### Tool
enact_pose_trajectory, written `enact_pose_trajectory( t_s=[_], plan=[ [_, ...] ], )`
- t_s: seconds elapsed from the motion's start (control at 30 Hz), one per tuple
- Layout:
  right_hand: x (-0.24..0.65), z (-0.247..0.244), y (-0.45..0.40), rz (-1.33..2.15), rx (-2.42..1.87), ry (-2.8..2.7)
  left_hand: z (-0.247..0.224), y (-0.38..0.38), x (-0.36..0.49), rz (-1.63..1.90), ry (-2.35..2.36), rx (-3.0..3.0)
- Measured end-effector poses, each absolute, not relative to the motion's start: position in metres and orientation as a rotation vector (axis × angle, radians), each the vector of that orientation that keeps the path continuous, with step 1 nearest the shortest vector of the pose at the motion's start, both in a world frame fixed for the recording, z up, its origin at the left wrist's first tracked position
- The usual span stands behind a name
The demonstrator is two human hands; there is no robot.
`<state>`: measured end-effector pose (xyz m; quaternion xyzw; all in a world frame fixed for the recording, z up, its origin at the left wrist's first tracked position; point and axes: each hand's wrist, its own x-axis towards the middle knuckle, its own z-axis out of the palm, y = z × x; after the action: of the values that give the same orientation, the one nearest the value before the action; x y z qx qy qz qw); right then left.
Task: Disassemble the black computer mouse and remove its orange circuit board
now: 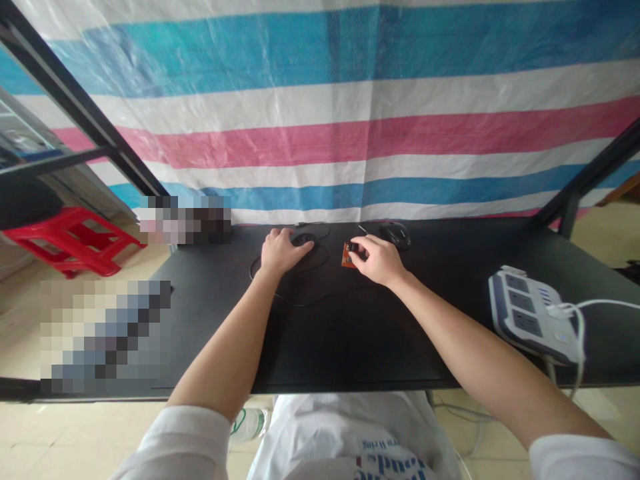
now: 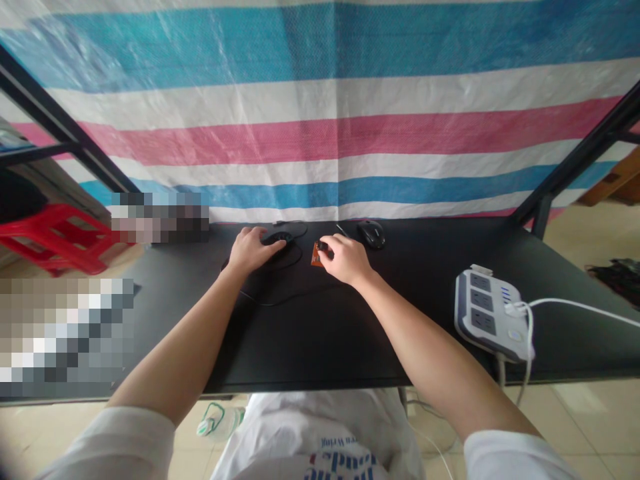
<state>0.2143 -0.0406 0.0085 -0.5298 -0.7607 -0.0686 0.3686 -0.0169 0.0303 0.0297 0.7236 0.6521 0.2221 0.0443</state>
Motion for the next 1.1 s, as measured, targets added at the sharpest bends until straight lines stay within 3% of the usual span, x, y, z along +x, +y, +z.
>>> enact_pose_trajectory(
  t_s=[0.37, 0.8, 1.1],
  plan=[
    [0.214, 0.009, -0.040, -0.186, -1.345, -1.939, 0.024, 0.027, -0.012, 0.451, 2.062, 2.263],
    [0.213, 0.009, -0.041, -0.222, -1.323, -1.931, 0.041, 0.016, -0.002, 0.786, 2.075, 1.864],
    [0.214, 0.004, -0.037, -0.347, -1.157, -1.871, 0.033, 0.002, 0.020, 0.814, 1.842, 2.044]
  ],
)
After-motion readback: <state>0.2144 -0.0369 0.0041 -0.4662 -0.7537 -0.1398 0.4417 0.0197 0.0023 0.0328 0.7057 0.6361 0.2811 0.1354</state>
